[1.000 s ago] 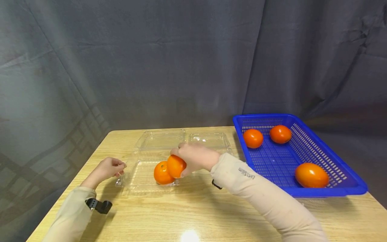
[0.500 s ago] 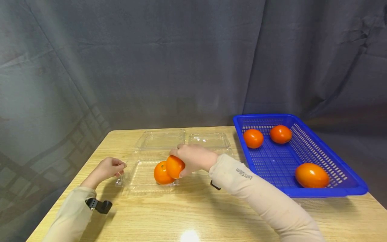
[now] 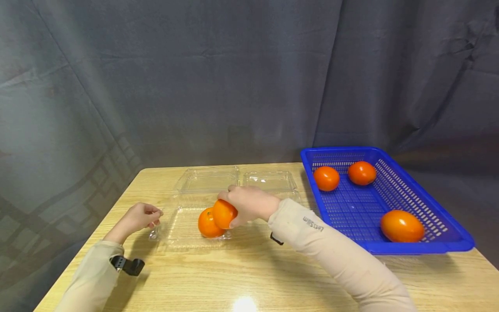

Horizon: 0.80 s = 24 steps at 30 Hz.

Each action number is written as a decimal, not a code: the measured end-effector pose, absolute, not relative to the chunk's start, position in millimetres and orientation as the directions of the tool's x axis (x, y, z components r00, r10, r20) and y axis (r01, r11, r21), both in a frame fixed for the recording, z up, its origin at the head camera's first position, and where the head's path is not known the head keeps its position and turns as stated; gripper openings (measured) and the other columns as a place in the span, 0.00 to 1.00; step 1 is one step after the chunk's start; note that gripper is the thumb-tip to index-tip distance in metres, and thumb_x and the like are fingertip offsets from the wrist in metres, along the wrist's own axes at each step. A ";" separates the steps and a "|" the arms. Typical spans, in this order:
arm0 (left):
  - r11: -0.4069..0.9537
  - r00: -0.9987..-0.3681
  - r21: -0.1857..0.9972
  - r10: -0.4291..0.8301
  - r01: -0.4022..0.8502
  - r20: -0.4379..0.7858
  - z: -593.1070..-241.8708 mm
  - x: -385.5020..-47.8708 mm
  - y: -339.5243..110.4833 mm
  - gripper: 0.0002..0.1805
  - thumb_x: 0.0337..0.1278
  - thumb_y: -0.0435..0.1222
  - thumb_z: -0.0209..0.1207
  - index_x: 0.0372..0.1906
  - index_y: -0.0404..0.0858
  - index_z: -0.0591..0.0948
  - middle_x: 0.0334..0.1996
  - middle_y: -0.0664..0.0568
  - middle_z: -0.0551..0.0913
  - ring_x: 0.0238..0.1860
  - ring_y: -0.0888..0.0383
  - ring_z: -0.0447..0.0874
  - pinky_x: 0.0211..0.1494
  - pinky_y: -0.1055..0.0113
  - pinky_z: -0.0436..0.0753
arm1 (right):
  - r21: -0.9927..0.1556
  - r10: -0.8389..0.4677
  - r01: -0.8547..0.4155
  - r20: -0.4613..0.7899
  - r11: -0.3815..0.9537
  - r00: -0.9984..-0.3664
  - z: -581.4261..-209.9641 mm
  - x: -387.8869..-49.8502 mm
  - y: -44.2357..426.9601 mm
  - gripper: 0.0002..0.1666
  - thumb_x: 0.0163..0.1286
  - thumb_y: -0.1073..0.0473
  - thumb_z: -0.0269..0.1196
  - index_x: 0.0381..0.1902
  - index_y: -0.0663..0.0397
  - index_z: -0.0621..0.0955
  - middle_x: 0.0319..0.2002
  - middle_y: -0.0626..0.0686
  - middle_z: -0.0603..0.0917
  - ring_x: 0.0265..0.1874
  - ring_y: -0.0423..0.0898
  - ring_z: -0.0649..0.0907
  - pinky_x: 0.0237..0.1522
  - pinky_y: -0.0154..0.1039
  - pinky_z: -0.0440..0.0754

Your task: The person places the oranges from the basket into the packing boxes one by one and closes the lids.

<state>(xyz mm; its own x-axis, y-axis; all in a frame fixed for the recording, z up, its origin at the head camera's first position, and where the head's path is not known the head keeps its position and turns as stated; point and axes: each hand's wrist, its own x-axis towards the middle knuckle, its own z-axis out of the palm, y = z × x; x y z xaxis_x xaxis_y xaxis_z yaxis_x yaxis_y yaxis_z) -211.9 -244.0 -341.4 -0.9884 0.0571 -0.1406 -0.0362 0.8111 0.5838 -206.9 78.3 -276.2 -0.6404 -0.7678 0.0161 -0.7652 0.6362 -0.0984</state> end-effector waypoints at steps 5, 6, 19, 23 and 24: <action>0.807 -0.988 0.589 0.058 -0.038 -0.143 -341.5 -211.3 -244.2 0.17 0.61 0.35 0.51 0.44 0.24 0.80 0.26 0.44 0.85 0.25 0.59 0.80 0.36 0.60 0.80 | -0.098 -0.764 -0.761 0.016 0.641 -0.646 -278.2 -208.4 77.4 0.35 0.48 0.50 0.72 0.55 0.49 0.74 0.44 0.53 0.79 0.37 0.46 0.80 0.44 0.41 0.80; 0.807 -0.988 0.590 0.058 -0.038 -0.142 -341.6 -211.2 -244.3 0.17 0.61 0.35 0.51 0.44 0.24 0.80 0.26 0.44 0.85 0.25 0.59 0.80 0.36 0.60 0.80 | -0.101 -0.763 -0.760 0.018 0.642 -0.646 -278.4 -208.4 77.3 0.35 0.48 0.50 0.72 0.55 0.49 0.74 0.44 0.53 0.79 0.38 0.46 0.80 0.44 0.41 0.80; 0.806 -0.989 0.591 0.069 -0.023 -0.132 -341.9 -211.8 -244.4 0.17 0.61 0.35 0.51 0.44 0.23 0.80 0.25 0.44 0.85 0.24 0.60 0.80 0.36 0.60 0.80 | -0.105 -0.749 -0.746 0.020 0.657 -0.662 -283.1 -207.7 72.3 0.37 0.50 0.49 0.71 0.58 0.50 0.73 0.44 0.54 0.79 0.37 0.47 0.82 0.42 0.40 0.81; 0.807 -0.989 0.589 0.066 -0.025 -0.132 -341.4 -211.5 -243.9 0.17 0.61 0.34 0.51 0.44 0.24 0.80 0.25 0.44 0.85 0.24 0.60 0.79 0.35 0.60 0.80 | -0.107 -0.742 -0.739 0.013 0.666 -0.671 -284.6 -207.4 70.5 0.38 0.51 0.48 0.71 0.60 0.50 0.72 0.46 0.55 0.78 0.38 0.48 0.82 0.43 0.41 0.81; 0.808 -0.989 0.589 0.066 -0.025 -0.132 -341.1 -211.6 -243.8 0.17 0.61 0.34 0.51 0.44 0.24 0.80 0.25 0.44 0.85 0.24 0.60 0.79 0.35 0.60 0.80 | -0.107 -0.740 -0.737 0.012 0.668 -0.672 -284.9 -207.2 70.1 0.39 0.51 0.48 0.71 0.60 0.50 0.72 0.47 0.55 0.78 0.38 0.48 0.82 0.42 0.41 0.81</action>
